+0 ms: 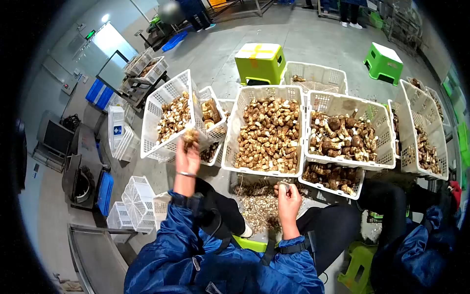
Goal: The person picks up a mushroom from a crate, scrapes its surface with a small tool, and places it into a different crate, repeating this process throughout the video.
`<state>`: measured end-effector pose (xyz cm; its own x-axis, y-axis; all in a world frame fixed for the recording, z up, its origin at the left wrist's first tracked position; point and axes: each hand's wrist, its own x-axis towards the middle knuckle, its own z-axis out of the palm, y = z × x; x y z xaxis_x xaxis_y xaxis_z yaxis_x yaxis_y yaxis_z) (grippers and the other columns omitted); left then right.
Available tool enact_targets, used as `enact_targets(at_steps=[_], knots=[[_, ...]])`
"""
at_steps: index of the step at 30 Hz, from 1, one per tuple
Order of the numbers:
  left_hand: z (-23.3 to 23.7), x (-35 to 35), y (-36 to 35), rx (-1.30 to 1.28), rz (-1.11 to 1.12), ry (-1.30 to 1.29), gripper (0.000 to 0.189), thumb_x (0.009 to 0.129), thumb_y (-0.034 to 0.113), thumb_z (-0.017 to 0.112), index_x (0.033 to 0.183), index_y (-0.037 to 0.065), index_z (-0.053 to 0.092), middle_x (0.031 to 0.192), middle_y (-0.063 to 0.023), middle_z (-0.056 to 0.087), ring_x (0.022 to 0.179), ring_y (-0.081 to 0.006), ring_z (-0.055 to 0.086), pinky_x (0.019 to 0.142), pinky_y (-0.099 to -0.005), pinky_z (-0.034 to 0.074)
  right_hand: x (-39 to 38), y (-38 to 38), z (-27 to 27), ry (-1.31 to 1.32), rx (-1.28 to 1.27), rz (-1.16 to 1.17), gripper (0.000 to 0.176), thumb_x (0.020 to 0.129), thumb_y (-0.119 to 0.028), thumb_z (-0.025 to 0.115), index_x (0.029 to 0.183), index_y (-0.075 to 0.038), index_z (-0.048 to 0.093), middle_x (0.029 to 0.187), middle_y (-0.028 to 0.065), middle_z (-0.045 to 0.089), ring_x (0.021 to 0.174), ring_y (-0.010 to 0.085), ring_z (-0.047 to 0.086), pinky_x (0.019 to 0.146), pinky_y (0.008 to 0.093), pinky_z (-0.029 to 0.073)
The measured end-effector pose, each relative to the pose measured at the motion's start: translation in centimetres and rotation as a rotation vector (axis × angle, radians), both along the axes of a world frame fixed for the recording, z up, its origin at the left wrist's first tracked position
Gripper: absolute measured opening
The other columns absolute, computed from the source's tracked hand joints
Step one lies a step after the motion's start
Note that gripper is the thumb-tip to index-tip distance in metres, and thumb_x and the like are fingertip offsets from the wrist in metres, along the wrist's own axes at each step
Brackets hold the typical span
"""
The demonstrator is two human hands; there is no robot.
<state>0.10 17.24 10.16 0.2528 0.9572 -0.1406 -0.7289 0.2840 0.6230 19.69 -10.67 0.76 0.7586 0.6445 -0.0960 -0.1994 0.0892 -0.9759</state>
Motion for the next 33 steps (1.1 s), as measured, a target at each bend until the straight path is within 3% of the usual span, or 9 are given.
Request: enact_targets(at_steps=[5,7,8,10,11,15,17,19,33], knots=[[-7.7,4.1,7.7,0.009,-0.165,0.173,0.026,0.104,0.029,0.053,0.111,0.006,0.061,0.094,-0.0102,0.07,0.076,-0.0139,0.066,0.064,-0.0247,0.055,-0.2,1.8,-1.4,0.121,0.018,0.021,0.013,0.098,-0.009,0.059,0.098,0.002,0.065,0.09,0.0053,0.069,0.079,0.0097,0.064,0.072,0.0254,0.054],[-10.1,9.6,5.8,0.042,-0.336,0.699,0.026,0.096,0.016,0.063,0.119,0.006,0.063,0.089,-0.0072,0.07,0.074,-0.0144,0.064,0.061,-0.0274,0.051,-0.3,2.3,0.1,0.054,-0.057,0.026,0.014,0.098,-0.009,0.058,0.096,0.002,0.065,0.09,0.005,0.069,0.077,0.0095,0.063,0.07,0.0257,0.053],[-16.0,11.5,7.2,0.367,-0.427,1.123,0.036,0.092,0.017,0.068,0.125,0.003,0.062,0.089,-0.0068,0.071,0.073,-0.0144,0.065,0.062,-0.027,0.052,-0.6,2.6,-1.4,-0.003,-0.054,0.036,0.013,0.098,-0.01,0.059,0.094,0.001,0.064,0.088,0.0049,0.069,0.077,0.0085,0.062,0.069,0.0245,0.051],[-15.5,16.0,4.1,1.04,-0.466,1.575,0.043,0.084,0.023,0.073,0.121,0.004,0.066,0.095,-0.0171,0.072,0.082,-0.0308,0.07,0.072,-0.0392,0.055,-0.4,3.3,-2.1,-0.044,-0.054,0.041,0.015,0.098,-0.012,0.061,0.089,0.0,0.063,0.085,0.0043,0.07,0.076,0.0074,0.061,0.068,0.0235,0.049],[-21.1,17.9,5.0,1.406,-0.327,1.515,0.039,0.079,0.025,0.073,0.114,0.007,0.07,0.095,-0.0204,0.069,0.087,-0.0387,0.067,0.078,-0.0448,0.054,-0.4,3.5,-0.4,-0.015,-0.062,0.039,0.016,0.098,-0.012,0.061,0.088,0.0,0.062,0.084,0.0038,0.069,0.074,0.0073,0.061,0.067,0.0237,0.049],[-25.5,23.4,4.3,1.778,-0.849,1.864,0.018,0.084,0.008,0.061,0.098,0.006,0.073,0.112,-0.0125,0.065,0.097,-0.0334,0.066,0.081,-0.0435,0.057,-0.2,4.7,-0.4,0.17,0.002,-0.012,0.02,0.098,-0.013,0.062,0.083,0.0,0.06,0.084,0.0056,0.071,0.066,0.0059,0.058,0.059,0.0243,0.045],[-27.1,24.8,4.5,1.843,-1.054,1.898,0.017,0.085,0.008,0.06,0.096,0.006,0.073,0.113,-0.0109,0.066,0.1,-0.0309,0.065,0.082,-0.0416,0.057,0.7,4.4,0.1,0.125,-0.12,0.073,0.016,0.098,-0.01,0.061,0.094,0.005,0.063,0.089,0.0084,0.07,0.081,0.0121,0.066,0.073,0.0268,0.055],[-26.3,25.0,4.5,2.154,-0.906,1.802,0.017,0.083,0.011,0.06,0.091,0.006,0.074,0.107,-0.0085,0.066,0.102,-0.0267,0.063,0.083,-0.0363,0.056,1.1,4.2,-0.7,0.06,-0.177,0.101,0.017,0.097,-0.011,0.063,0.094,0.006,0.063,0.088,0.0083,0.071,0.081,0.0116,0.066,0.073,0.0261,0.055],[-24.5,24.9,5.4,2.329,-0.858,1.398,0.015,0.084,0.013,0.059,0.087,0.006,0.072,0.089,-0.0095,0.069,0.096,-0.028,0.065,0.075,-0.0404,0.056,0.6,4.2,-0.6,0.167,-0.086,0.061,0.015,0.098,-0.014,0.062,0.093,-0.001,0.064,0.087,0.0033,0.071,0.072,0.0046,0.059,0.063,0.0218,0.047]])
